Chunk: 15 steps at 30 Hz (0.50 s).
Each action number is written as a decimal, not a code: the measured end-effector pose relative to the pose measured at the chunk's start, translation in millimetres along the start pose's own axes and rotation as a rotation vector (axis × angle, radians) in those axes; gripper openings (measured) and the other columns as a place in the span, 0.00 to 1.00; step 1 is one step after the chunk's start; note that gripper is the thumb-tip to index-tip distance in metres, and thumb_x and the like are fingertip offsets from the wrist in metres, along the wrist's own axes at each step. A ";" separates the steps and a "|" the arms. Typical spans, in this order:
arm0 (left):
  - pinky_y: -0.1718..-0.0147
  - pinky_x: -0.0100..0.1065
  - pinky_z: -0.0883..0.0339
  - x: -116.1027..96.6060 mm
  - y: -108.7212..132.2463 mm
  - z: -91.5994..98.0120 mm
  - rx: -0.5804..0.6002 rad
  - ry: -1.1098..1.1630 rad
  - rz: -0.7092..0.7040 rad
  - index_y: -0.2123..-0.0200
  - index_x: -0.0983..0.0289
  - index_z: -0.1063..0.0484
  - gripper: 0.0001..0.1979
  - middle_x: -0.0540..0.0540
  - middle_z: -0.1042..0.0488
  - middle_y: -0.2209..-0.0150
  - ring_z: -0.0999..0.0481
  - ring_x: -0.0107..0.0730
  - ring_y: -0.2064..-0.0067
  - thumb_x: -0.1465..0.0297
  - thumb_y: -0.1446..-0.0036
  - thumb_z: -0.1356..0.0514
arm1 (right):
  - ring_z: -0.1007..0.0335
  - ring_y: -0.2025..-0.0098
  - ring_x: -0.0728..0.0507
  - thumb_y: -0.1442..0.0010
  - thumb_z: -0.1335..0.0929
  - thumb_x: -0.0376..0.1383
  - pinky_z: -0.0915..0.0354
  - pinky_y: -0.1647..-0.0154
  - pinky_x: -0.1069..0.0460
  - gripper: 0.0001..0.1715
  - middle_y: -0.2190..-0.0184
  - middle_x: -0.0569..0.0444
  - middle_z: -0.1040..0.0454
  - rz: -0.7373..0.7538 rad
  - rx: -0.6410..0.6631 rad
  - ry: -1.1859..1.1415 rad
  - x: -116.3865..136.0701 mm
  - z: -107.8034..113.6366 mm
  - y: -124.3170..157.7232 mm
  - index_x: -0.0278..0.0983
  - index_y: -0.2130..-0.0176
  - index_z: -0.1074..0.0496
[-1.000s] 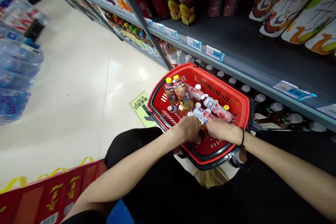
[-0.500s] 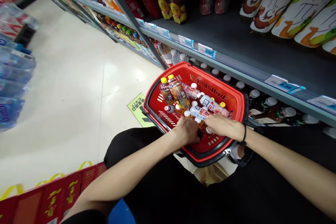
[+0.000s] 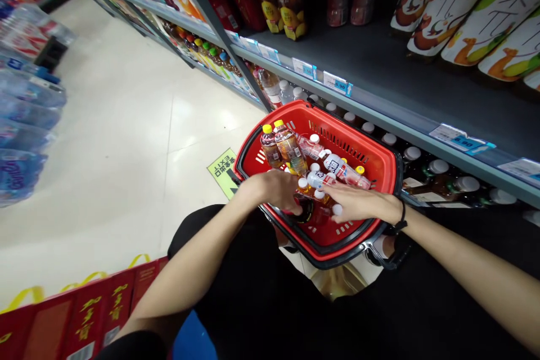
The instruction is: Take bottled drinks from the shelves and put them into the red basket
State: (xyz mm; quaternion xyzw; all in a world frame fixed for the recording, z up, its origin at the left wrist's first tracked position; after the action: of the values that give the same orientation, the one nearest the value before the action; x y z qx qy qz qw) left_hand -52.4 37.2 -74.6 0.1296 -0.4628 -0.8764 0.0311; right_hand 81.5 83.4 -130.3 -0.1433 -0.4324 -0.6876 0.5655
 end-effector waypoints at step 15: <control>0.74 0.30 0.36 12.1 -23.2 -8.9 0.099 -0.009 0.021 0.73 0.64 0.20 0.19 0.56 0.19 0.72 0.24 0.34 0.71 0.52 0.54 0.30 | 0.21 0.50 0.26 0.39 0.24 0.46 0.28 0.50 0.41 0.42 0.54 0.31 0.20 -0.188 -0.198 0.113 22.8 -46.0 -27.6 0.21 0.39 0.36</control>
State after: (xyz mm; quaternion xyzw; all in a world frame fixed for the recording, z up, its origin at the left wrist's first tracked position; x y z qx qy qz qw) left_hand -60.3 41.2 -100.8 0.1219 -0.5072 -0.8526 0.0318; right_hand 62.8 33.4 -153.5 -0.1181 -0.3415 -0.7839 0.5050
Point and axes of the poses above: each hand's wrist, its own y-axis away from the middle knuckle, its own z-axis out of the back of the hand, x = y × z, the point moved 8 cm from there along -y, towards the middle knuckle
